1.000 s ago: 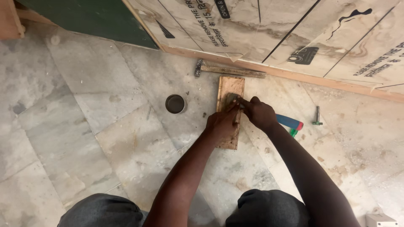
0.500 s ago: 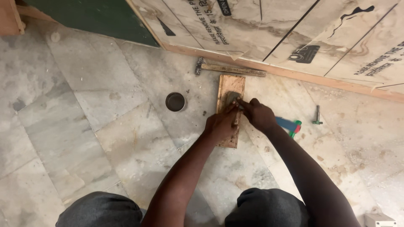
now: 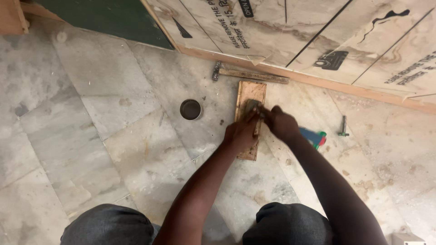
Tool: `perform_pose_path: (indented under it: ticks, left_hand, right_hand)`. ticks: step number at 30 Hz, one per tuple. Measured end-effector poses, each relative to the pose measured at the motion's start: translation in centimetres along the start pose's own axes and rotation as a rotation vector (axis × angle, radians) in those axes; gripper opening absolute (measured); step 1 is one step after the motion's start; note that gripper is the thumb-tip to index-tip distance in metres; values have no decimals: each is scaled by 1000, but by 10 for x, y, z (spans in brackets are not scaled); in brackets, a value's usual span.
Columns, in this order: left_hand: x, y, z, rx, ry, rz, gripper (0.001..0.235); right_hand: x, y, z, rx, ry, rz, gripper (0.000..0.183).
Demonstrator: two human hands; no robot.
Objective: The person sharpens a chisel on a sharpening stone placed on a wooden block. They repeatedly rub the chisel blade against the stone, occasionally dipping it into a small container of liquid and inspecting the edge.
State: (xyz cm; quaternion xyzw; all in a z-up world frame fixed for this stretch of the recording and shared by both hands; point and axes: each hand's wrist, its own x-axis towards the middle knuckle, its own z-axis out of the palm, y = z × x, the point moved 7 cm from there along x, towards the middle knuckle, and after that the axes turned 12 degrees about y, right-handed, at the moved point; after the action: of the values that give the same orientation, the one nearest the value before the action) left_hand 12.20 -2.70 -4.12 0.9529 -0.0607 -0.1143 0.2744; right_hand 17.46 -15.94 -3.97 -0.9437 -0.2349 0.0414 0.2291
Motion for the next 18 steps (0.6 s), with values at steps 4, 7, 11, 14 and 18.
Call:
perform_pose_path:
  ticks: [4,7,11,14,18]
  left_hand:
    - [-64,12,-5,-25,43,106,94]
    - [-66,8,0,-62,-122,-50,86]
    - [-3,9,-15,-30,6,-22,84]
    - [7,10,-11,-22,6,-50,82]
    - [-48,18,-17,-91,136,92,88]
  right_hand:
    - [-57,-26,5,33,-20,-30,54]
    - [-50,-22,8,43,-7,-46,52]
    - [-2,2,1,-46,64,27,52]
    - [9,12,-1,8,60,38,50]
    - [-49,-10,16,4,7,-17,47]
